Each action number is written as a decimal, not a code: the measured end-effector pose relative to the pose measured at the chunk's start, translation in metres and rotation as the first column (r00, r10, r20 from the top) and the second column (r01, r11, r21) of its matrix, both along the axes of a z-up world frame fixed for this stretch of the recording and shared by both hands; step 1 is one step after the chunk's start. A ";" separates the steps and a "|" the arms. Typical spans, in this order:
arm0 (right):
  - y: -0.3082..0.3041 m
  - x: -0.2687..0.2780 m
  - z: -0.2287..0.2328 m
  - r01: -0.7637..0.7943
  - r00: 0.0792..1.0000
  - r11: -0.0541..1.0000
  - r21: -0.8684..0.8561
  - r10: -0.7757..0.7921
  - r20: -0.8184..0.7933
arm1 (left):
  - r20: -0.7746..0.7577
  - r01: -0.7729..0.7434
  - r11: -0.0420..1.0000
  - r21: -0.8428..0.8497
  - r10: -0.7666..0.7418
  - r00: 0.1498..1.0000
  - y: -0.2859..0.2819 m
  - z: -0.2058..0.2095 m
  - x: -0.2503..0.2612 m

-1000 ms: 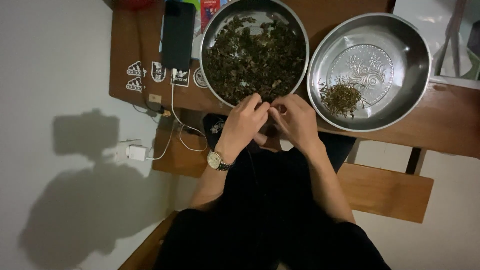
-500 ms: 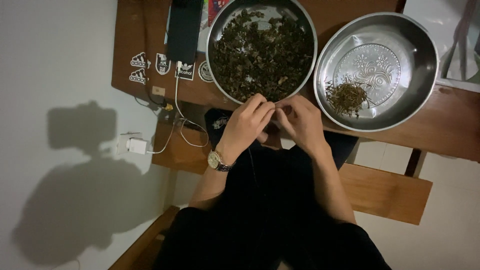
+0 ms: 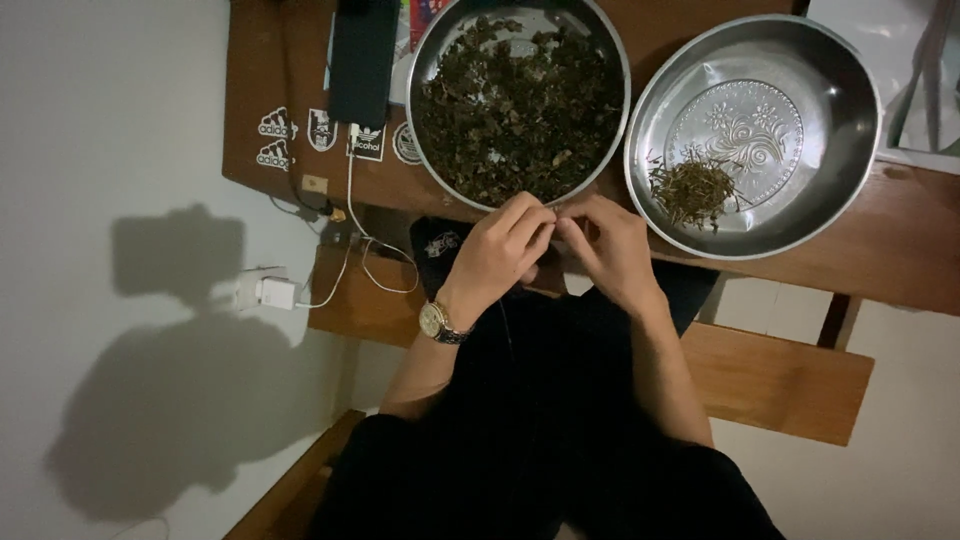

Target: Sorting dried tea leaves by manually picking out stems and debris and placing them into a separate metal tray.

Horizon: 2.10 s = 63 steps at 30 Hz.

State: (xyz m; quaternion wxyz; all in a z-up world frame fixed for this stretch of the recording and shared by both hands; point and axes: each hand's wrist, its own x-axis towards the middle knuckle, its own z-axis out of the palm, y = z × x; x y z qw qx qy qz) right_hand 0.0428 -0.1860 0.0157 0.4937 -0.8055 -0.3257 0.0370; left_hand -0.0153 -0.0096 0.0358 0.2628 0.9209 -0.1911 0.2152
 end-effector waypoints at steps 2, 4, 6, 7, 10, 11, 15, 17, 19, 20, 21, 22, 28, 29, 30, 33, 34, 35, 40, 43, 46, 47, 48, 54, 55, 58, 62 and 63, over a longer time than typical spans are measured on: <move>-0.001 0.002 0.003 -0.005 0.999 1.000 0.023 0.006 -0.040 | -0.054 0.009 0.995 -0.098 -0.014 0.998 -0.001 -0.005 0.000; -0.004 0.003 0.002 0.005 0.999 1.000 0.016 -0.005 -0.040 | -0.056 0.019 0.996 -0.089 -0.024 0.998 -0.002 -0.001 0.003; -0.009 0.004 -0.002 0.018 0.999 1.000 0.010 -0.017 -0.038 | -0.057 0.031 0.996 -0.078 -0.036 0.998 -0.004 -0.001 0.005; -0.012 0.004 -0.006 0.023 0.999 1.000 0.019 -0.022 -0.046 | -0.086 0.038 0.995 -0.092 -0.046 0.995 -0.005 -0.002 0.006; -0.020 0.006 -0.007 0.039 0.998 0.999 0.026 -0.038 -0.047 | -0.110 0.064 0.991 -0.121 -0.078 0.991 -0.010 0.004 0.012; -0.021 0.007 -0.006 0.046 0.998 0.999 0.024 -0.045 -0.038 | -0.104 0.081 0.987 -0.137 -0.096 0.990 -0.012 0.008 0.015; -0.042 0.015 -0.019 0.059 0.997 0.998 0.019 -0.058 -0.047 | -0.143 0.105 0.974 -0.200 -0.135 0.980 0.000 -0.010 0.029; -0.056 0.021 -0.029 0.106 0.994 0.994 -0.014 -0.106 0.007 | -0.120 0.074 0.991 -0.114 -0.087 0.989 0.011 -0.025 0.039; -0.066 0.026 -0.034 0.143 0.989 0.990 -0.005 -0.143 0.039 | -0.176 0.045 0.994 -0.102 -0.062 0.982 0.022 -0.029 0.052; -0.071 0.028 -0.036 0.179 0.981 0.984 0.001 -0.178 0.070 | -0.232 0.015 0.996 -0.092 -0.036 0.972 0.028 -0.031 0.059; -0.076 0.030 -0.038 0.182 0.981 0.983 0.003 -0.182 0.066 | -0.236 0.018 0.996 -0.090 -0.039 0.971 0.032 -0.033 0.067; -0.081 0.032 -0.040 0.223 0.970 0.975 -0.016 -0.220 0.104 | -0.252 0.004 0.996 -0.085 -0.025 0.967 0.035 -0.034 0.076; -0.099 0.033 -0.029 0.313 0.942 0.945 -0.093 -0.297 0.154 | -0.376 -0.049 0.995 0.082 0.076 0.923 0.039 -0.043 0.123; -0.101 0.032 -0.029 0.331 0.938 0.940 -0.085 -0.318 0.138 | -0.366 -0.029 0.992 0.125 0.074 0.928 0.040 -0.043 0.129; -0.105 0.033 -0.033 0.332 0.938 0.939 -0.085 -0.319 0.137 | -0.366 -0.028 0.992 0.125 0.072 0.928 0.040 -0.049 0.134; -0.114 0.035 -0.042 0.358 0.925 0.925 -0.128 -0.333 0.182 | -0.258 0.039 0.975 0.218 0.019 0.966 0.041 -0.062 0.148; -0.116 0.035 -0.042 0.367 0.924 0.919 -0.147 -0.341 0.173 | -0.247 0.060 0.956 0.287 0.013 0.969 0.041 -0.064 0.152; -0.117 0.035 -0.042 0.376 0.922 0.912 -0.166 -0.350 0.164 | -0.235 0.079 0.932 0.354 0.006 0.972 0.040 -0.067 0.157; -0.123 0.040 -0.046 0.420 0.899 0.891 -0.174 -0.382 0.212 | -0.156 0.116 0.846 0.521 -0.040 0.987 0.041 -0.074 0.167; -0.126 0.042 -0.048 0.435 0.887 0.885 -0.167 -0.390 0.249 | -0.147 0.148 0.824 0.548 -0.080 0.986 0.042 -0.080 0.172; -0.127 0.043 -0.050 0.450 0.878 0.882 -0.139 -0.409 0.247 | -0.162 0.184 0.808 0.559 -0.111 0.981 0.043 -0.086 0.175; -0.127 0.043 -0.050 0.462 0.875 0.877 -0.130 -0.426 0.229 | -0.184 0.204 0.802 0.562 -0.119 0.976 0.043 -0.088 0.175; -0.125 0.043 -0.045 0.462 0.875 0.877 -0.130 -0.427 0.229 | -0.184 0.204 0.802 0.562 -0.120 0.976 0.043 -0.089 0.177; -0.124 0.041 -0.039 0.457 0.878 0.881 -0.124 -0.424 0.221 | -0.203 0.208 0.763 0.612 -0.103 0.974 0.040 -0.084 0.176; -0.124 0.042 -0.040 0.451 0.878 0.885 -0.113 -0.417 0.236 | -0.171 0.211 0.751 0.626 -0.132 0.976 0.040 -0.087 0.177; -0.125 0.041 -0.040 0.448 0.879 0.884 -0.130 -0.410 0.245 | -0.152 0.229 0.714 0.661 -0.171 0.973 0.044 -0.102 0.183; -0.124 0.040 -0.040 0.442 0.885 0.886 -0.138 -0.406 0.228 | -0.070 0.212 0.704 0.678 -0.226 0.972 0.045 -0.106 0.186; -0.123 0.040 -0.038 0.442 0.885 0.886 -0.138 -0.406 0.228 | -0.069 0.212 0.703 0.678 -0.226 0.972 0.045 -0.108 0.188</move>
